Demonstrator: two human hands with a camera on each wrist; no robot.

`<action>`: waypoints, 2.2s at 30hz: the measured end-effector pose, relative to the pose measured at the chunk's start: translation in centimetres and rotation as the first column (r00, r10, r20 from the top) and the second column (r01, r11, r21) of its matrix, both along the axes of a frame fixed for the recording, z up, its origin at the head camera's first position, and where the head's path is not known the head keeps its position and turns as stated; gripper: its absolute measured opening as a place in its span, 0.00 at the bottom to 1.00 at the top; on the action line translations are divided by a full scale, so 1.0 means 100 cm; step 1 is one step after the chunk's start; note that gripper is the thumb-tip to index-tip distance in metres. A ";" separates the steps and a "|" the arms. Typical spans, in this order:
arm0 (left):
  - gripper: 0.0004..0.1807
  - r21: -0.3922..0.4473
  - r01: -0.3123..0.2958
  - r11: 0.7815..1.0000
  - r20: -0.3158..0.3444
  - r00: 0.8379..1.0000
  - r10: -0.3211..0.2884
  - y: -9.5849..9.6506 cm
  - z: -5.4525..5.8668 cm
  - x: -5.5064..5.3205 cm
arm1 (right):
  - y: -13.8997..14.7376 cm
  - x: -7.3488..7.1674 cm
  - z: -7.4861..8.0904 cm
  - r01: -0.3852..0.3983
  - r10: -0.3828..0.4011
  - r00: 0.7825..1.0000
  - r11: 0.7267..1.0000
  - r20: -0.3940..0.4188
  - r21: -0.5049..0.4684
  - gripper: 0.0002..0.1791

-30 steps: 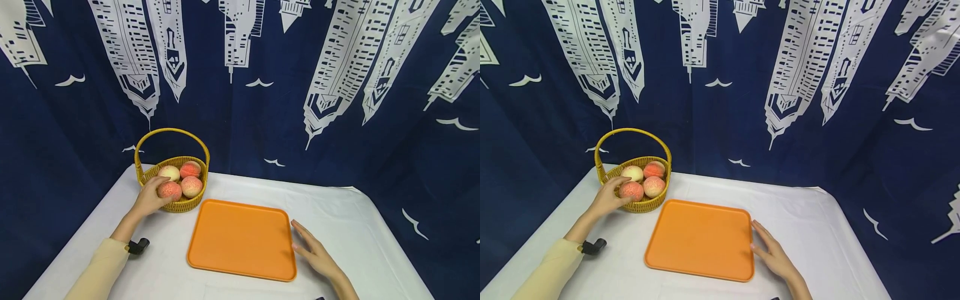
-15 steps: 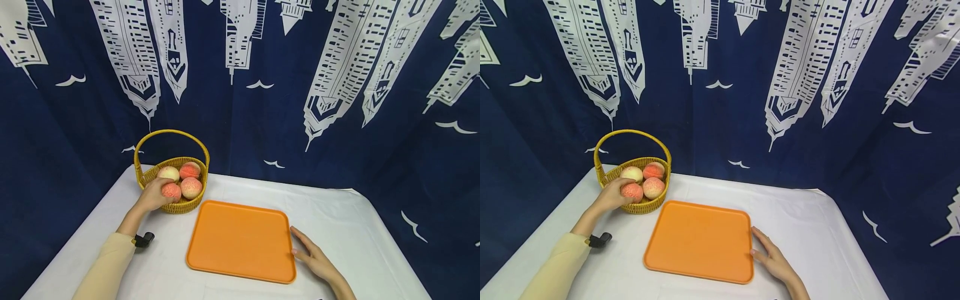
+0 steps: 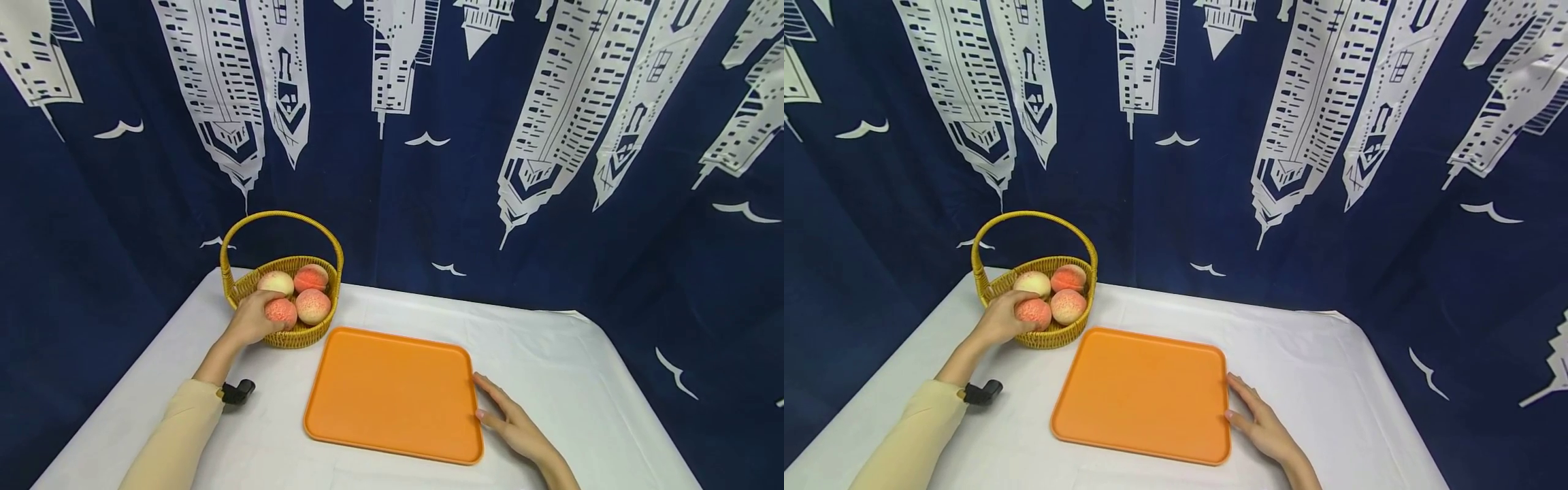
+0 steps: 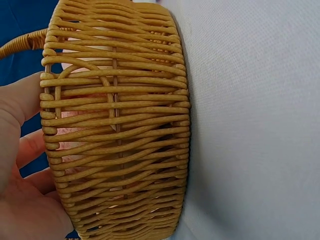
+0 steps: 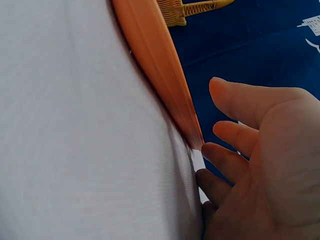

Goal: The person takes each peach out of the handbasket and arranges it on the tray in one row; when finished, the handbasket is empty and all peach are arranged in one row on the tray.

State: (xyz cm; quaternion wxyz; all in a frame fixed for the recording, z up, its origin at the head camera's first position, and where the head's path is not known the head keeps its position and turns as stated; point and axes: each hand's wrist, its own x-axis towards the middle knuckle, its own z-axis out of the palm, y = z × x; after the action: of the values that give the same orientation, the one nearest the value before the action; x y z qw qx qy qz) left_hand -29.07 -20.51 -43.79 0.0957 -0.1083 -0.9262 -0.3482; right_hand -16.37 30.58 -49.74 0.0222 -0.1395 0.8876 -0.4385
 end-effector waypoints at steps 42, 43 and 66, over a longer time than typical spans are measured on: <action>0.28 0.575 0.115 0.810 0.019 0.988 -0.153 0.110 0.048 0.067 | 0.005 -0.002 -0.007 -0.051 0.052 0.994 0.999 -0.101 0.009 0.32; 0.28 0.573 0.124 0.810 0.020 0.986 -0.164 0.116 0.047 0.068 | 0.005 -0.002 -0.007 -0.050 0.051 0.994 0.999 -0.098 0.009 0.32; 0.24 0.507 0.218 0.834 0.091 0.948 -0.304 0.249 -0.006 0.074 | 0.003 -0.001 -0.003 -0.028 0.029 0.999 0.999 -0.029 0.025 0.33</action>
State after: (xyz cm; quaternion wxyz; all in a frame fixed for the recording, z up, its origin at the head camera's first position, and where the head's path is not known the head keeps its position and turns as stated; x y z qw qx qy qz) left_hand -21.64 4.39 -44.39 -0.0067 -0.1764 -0.7882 -0.5895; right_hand -16.49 30.91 -50.05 0.0172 -0.1583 0.8909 -0.4253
